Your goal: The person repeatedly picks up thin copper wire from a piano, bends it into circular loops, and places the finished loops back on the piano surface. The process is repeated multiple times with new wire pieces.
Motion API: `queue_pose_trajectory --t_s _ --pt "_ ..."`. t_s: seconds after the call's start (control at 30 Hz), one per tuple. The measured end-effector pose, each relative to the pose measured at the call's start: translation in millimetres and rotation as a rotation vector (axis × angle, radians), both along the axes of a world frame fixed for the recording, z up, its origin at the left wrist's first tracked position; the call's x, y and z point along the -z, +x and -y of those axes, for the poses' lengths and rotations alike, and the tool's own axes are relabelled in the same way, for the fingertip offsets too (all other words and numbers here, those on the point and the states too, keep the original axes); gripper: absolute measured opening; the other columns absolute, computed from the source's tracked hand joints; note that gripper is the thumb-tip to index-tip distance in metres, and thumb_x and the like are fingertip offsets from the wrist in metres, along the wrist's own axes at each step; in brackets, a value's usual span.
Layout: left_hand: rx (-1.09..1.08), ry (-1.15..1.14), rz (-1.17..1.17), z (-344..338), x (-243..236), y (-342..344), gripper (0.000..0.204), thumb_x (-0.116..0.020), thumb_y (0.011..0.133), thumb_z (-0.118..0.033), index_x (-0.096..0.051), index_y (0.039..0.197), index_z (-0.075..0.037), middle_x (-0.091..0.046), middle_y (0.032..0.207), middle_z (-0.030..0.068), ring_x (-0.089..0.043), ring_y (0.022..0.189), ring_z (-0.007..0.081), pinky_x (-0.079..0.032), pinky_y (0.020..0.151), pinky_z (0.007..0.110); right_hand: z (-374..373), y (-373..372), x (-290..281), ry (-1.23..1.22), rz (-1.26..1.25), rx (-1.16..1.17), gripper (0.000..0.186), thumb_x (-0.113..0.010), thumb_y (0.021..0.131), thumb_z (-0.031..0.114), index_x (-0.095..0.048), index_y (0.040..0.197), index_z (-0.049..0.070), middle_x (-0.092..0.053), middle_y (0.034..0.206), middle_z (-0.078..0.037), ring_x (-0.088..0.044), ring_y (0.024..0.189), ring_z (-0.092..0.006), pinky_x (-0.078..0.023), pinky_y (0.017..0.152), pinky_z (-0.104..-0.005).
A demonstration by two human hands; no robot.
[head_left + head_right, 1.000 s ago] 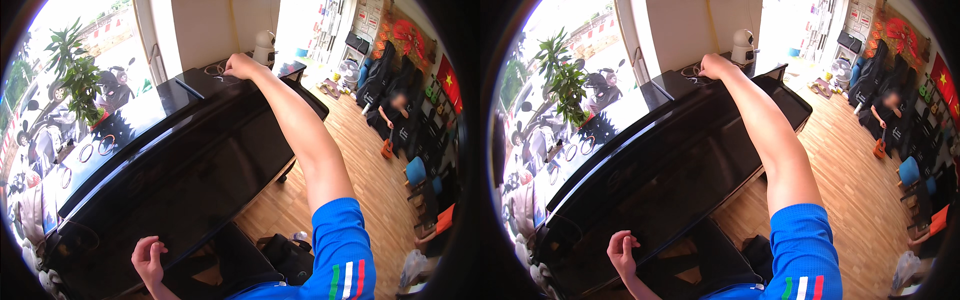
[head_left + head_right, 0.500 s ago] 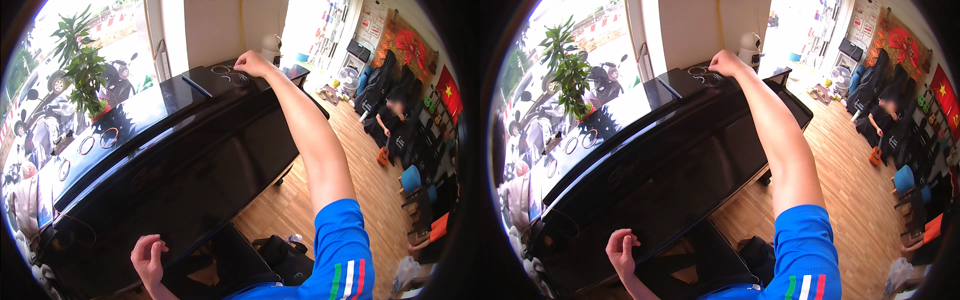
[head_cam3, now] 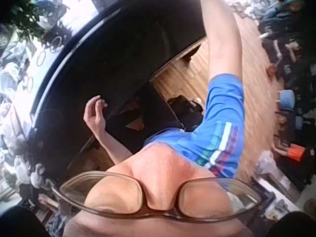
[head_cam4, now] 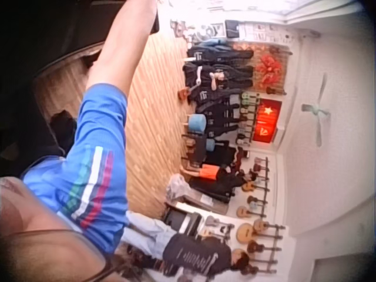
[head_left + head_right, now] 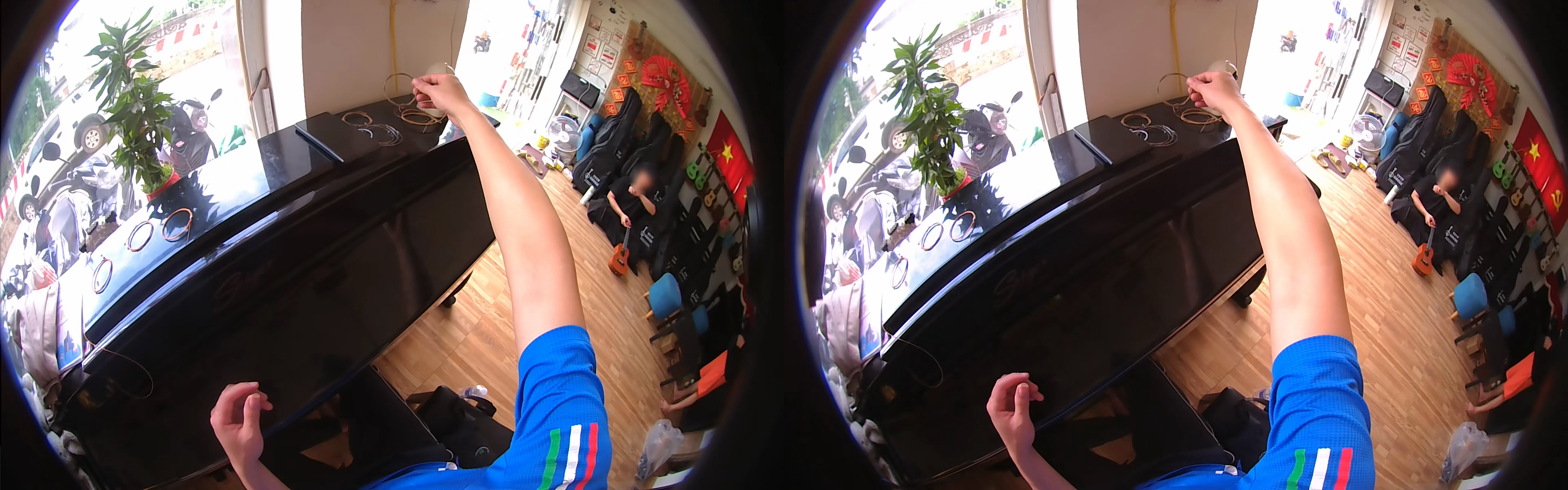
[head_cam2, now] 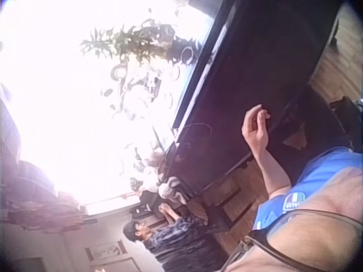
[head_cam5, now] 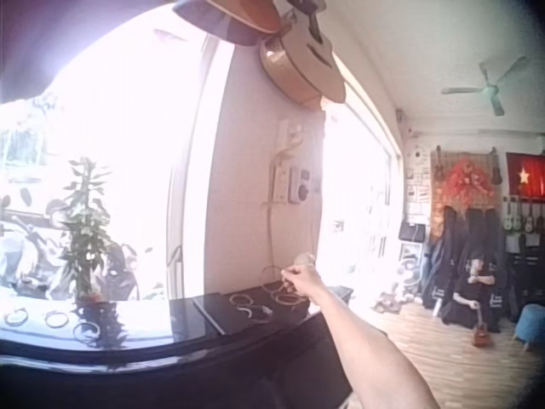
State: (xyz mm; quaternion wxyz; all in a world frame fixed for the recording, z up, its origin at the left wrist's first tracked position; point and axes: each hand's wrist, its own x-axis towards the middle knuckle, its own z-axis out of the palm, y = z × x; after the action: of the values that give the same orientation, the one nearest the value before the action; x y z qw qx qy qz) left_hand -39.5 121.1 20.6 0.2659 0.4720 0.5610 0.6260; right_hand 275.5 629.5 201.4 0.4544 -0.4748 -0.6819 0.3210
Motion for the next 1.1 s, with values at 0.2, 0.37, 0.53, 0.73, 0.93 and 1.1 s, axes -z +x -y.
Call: queue_pose_trajectory --t_s 0.2,0.37,0.53,0.73,0.93,1.1 --pt "-0.028 -0.016 0.045 -1.8 -1.1 0.5 0.011 -0.061 0.092 -0.001 -0.065 0.101 0.004 -0.063 0.083 0.0090 -0.064 0.069 0.0136 -0.052 0.063 0.024 1.5 -1.2 6.7 0.289 0.445 0.050 0.020 -0.071 0.087 0.019 -0.072 0.095 0.001 -0.072 0.084 -0.007 -0.067 0.079 -0.0145 -0.055 0.073 -0.0291" --pt "-0.039 -0.027 0.026 -0.2 -0.4 0.5 0.011 -0.061 0.092 -0.001 -0.065 0.101 0.005 -0.063 0.084 0.0094 -0.065 0.070 0.0139 -0.053 0.063 0.024 8.9 -17.7 16.7 0.305 0.774 -0.046 0.018 -0.073 0.083 0.020 -0.074 0.091 0.003 -0.073 0.087 -0.012 -0.069 0.084 -0.0238 -0.053 0.078 -0.0352" --pt "-0.042 -0.030 0.017 -2.0 1.4 -0.4 0.011 -0.062 0.093 -0.002 -0.065 0.101 0.005 -0.063 0.086 0.0095 -0.065 0.070 0.0140 -0.054 0.063 0.025 3.5 -48.1 16.9 0.338 0.758 -0.024 0.015 -0.070 0.085 0.021 -0.075 0.093 0.009 -0.072 0.102 -0.012 -0.068 0.099 -0.0279 -0.053 0.087 -0.0404" --pt "-0.074 -0.055 -0.040 -2.5 0.9 0.7 0.013 -0.059 0.097 -0.008 -0.064 0.101 0.003 -0.062 0.084 0.0071 -0.061 0.068 0.0113 -0.053 0.062 0.024 -12.7 -105.8 36.2 0.348 0.781 -0.055 0.018 -0.071 0.085 0.022 -0.075 0.095 0.007 -0.072 0.095 -0.015 -0.069 0.092 -0.0303 -0.053 0.083 -0.0408" --pt "-0.071 -0.040 -0.027 -3.3 2.7 0.7 0.013 -0.059 0.097 -0.009 -0.064 0.101 0.003 -0.062 0.084 0.0071 -0.061 0.068 0.0114 -0.053 0.061 0.024 -49.5 -121.6 52.9 0.332 0.679 0.006 0.020 -0.074 0.083 0.023 -0.075 0.092 0.005 -0.073 0.088 -0.015 -0.070 0.085 -0.0280 -0.053 0.078 -0.0381" --pt "-0.044 0.005 -0.008 -4.4 0.9 2.7 0.013 -0.060 0.097 -0.009 -0.065 0.101 0.003 -0.062 0.084 0.0066 -0.061 0.068 0.0113 -0.053 0.061 0.024 -51.1 -96.5 37.4 0.332 0.172 0.061 0.019 -0.072 0.088 0.023 -0.074 0.096 0.006 -0.073 0.085 -0.010 -0.070 0.079 -0.0207 -0.056 0.073 -0.0350"
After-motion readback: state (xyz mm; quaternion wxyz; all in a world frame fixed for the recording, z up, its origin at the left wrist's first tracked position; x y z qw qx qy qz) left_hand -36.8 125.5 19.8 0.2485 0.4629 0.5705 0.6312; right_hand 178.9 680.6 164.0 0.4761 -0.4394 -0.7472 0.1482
